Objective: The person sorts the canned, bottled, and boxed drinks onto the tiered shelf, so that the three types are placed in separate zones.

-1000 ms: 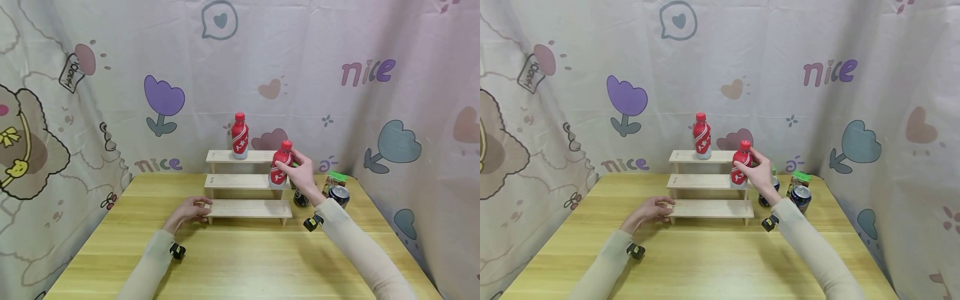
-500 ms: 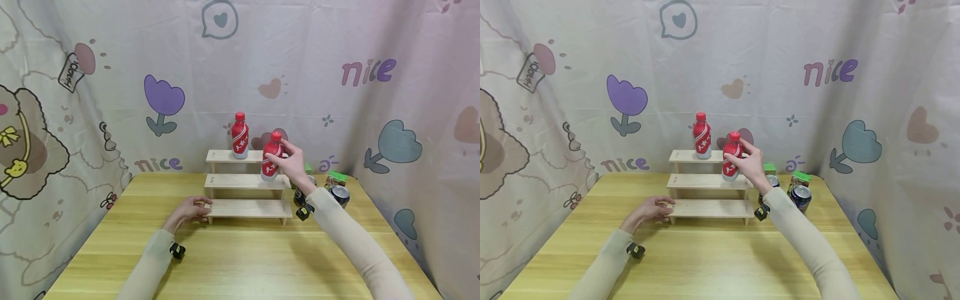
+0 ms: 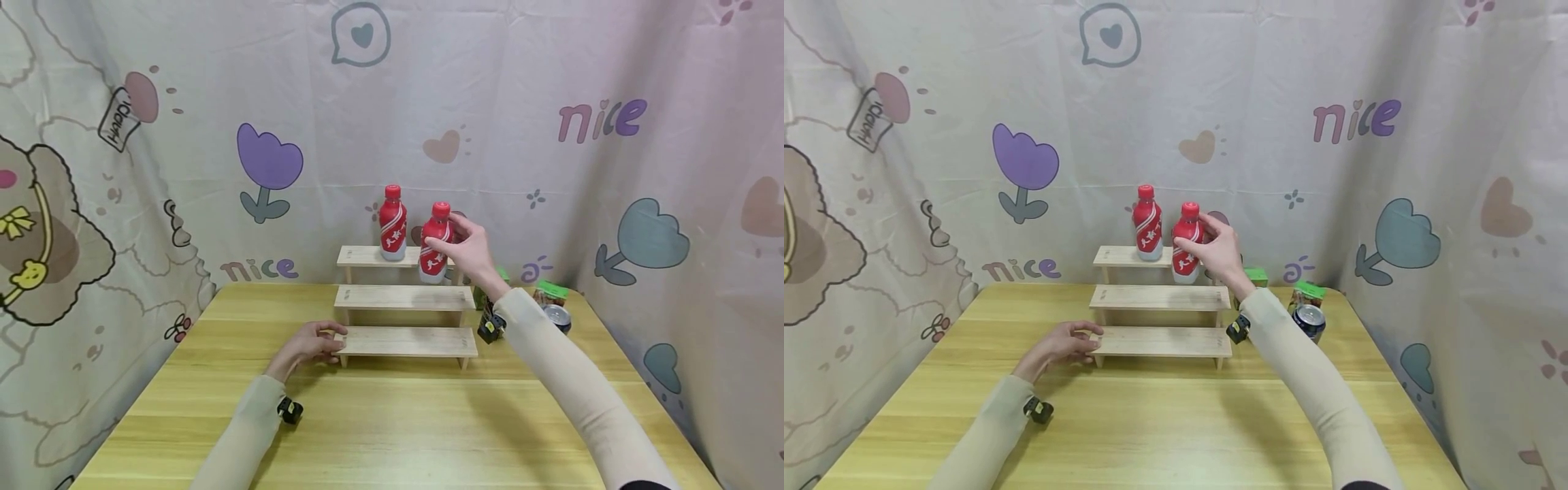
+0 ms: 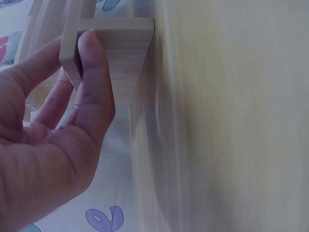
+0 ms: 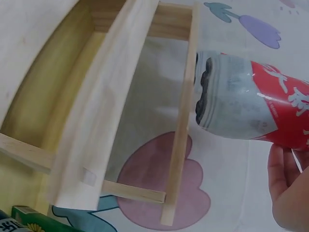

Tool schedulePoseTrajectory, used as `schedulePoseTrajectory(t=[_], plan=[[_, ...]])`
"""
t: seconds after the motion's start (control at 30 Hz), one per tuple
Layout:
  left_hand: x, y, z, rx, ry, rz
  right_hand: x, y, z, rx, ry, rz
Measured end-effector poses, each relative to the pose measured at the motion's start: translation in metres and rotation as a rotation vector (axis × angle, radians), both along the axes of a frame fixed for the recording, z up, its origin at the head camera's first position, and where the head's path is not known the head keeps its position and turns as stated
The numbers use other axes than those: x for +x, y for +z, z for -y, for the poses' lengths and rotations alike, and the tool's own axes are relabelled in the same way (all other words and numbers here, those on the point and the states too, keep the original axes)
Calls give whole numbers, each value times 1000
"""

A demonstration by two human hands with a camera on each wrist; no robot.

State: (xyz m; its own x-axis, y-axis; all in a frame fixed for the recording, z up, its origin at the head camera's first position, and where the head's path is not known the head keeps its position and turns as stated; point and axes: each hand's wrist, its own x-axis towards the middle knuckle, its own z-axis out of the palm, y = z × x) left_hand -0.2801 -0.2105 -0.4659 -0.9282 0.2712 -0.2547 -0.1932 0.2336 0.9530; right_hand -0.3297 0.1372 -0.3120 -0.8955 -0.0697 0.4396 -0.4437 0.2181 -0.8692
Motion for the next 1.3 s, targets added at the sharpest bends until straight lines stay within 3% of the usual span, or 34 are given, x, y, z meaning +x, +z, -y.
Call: schedulePoseTrajectory(t=[0.33, 0.6, 1.0, 1.3], plan=[[1, 0, 2, -9, -8, -10, -21, 14, 3, -3, 28, 35], [-1, 0, 1, -4, -8, -2, -35, 14, 0, 7, 26, 85], [-1, 0, 1, -2, -26, -10, -47, 18, 10, -16, 29, 116], [-2, -1, 1, -1, -32, -18, -56, 21, 18, 39, 30, 102]])
